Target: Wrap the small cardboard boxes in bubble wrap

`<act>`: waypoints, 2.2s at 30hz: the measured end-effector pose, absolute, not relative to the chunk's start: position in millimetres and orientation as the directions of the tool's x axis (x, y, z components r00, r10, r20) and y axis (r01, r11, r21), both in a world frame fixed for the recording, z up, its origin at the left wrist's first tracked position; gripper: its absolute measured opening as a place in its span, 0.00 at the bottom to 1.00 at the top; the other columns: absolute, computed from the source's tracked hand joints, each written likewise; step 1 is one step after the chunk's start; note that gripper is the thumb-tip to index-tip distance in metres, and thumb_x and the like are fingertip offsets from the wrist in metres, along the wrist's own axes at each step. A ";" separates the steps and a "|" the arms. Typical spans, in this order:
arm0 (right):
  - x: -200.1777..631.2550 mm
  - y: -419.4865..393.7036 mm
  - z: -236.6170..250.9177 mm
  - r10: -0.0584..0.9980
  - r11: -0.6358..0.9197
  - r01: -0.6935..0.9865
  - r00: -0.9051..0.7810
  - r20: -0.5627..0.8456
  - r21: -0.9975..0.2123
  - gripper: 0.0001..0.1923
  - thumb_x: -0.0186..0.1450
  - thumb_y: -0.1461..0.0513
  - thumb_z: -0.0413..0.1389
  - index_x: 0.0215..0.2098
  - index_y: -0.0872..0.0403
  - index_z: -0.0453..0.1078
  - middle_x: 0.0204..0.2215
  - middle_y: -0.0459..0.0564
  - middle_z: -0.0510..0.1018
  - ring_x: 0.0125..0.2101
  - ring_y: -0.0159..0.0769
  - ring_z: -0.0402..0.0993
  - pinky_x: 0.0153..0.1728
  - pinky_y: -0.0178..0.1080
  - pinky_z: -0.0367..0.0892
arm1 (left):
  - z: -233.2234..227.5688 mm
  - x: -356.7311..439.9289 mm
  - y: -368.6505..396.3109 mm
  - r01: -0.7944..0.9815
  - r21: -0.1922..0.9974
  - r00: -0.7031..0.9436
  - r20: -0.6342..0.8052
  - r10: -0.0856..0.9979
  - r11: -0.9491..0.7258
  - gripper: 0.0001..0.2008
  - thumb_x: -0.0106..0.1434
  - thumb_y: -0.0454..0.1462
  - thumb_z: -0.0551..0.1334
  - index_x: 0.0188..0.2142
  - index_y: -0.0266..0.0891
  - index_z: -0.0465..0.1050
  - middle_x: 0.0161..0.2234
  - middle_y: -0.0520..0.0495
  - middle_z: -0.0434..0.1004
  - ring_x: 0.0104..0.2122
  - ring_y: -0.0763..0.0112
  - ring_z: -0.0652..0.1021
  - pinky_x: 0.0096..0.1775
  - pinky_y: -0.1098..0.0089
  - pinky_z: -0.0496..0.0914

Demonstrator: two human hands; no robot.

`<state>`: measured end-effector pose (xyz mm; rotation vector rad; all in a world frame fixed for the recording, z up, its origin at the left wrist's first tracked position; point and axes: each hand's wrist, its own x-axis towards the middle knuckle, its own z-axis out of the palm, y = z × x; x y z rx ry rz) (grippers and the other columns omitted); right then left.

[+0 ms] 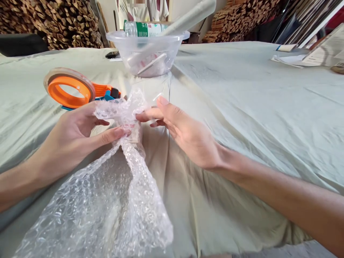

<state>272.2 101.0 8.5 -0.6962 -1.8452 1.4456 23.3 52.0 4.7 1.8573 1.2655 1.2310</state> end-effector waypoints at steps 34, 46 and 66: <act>274.1 96.8 20.2 0.649 0.390 -0.104 -0.674 0.353 -0.915 0.38 0.84 0.43 0.37 0.49 0.51 0.86 0.50 0.47 0.89 0.60 0.44 0.81 0.71 0.46 0.65 | 6.2 16.4 47.5 0.689 0.145 0.397 0.744 0.537 -0.710 0.07 0.74 0.31 0.66 0.44 0.46 0.79 0.44 0.49 0.81 0.43 0.69 0.82 0.46 0.66 0.79; 277.0 91.1 19.6 0.689 0.421 -0.059 -0.628 0.361 -0.905 0.39 0.84 0.43 0.37 0.48 0.49 0.88 0.51 0.51 0.89 0.60 0.48 0.81 0.74 0.50 0.63 | 9.1 -8.0 30.3 0.661 0.019 0.665 0.448 0.598 -0.750 0.35 0.72 0.43 0.68 0.75 0.50 0.62 0.66 0.38 0.74 0.61 0.49 0.81 0.57 0.54 0.81; 275.6 94.3 25.5 0.790 0.356 -0.024 -0.527 0.314 -0.934 0.36 0.77 0.44 0.43 0.19 0.48 0.74 0.27 0.57 0.79 0.41 0.50 0.79 0.60 0.57 0.72 | 2.2 17.5 32.2 0.601 0.536 0.159 0.646 0.746 -0.593 0.04 0.68 0.38 0.74 0.36 0.46 0.82 0.37 0.55 0.88 0.39 0.66 0.86 0.46 0.64 0.79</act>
